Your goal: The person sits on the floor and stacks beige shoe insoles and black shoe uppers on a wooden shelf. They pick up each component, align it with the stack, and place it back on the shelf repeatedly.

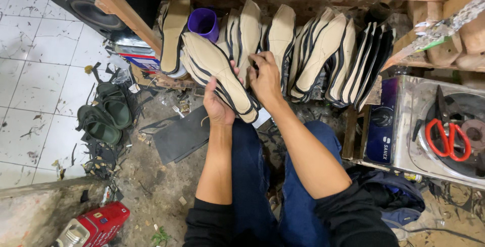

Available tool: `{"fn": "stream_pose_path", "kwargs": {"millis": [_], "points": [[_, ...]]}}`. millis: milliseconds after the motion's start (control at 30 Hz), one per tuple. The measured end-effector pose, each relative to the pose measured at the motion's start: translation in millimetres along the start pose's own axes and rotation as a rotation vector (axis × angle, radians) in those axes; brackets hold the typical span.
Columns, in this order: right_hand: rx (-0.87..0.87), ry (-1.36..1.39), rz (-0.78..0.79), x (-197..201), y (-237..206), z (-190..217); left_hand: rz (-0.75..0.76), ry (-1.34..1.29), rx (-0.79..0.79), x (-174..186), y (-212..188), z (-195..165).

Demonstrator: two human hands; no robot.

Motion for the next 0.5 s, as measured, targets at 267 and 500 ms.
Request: {"fn": "stream_pose_path", "kwargs": {"millis": [267, 500], "points": [[-0.083, 0.178, 0.271, 60.8, -20.3, 21.1, -0.015, 0.121, 0.036, 8.7, 15.7, 25.3], [0.038, 0.078, 0.197, 69.1, -42.5, 20.6, -0.081, 0.213, -0.030, 19.0, 13.4, 45.3]]}}
Point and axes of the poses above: each hand's wrist, its own y-axis towards the middle knuckle, its own x-axis out of the back of the hand, z = x × y, the point moved 4 cm from there along y, towards the middle knuckle, and after that the axes turned 15 degrees about -y, right-handed, at the moved point
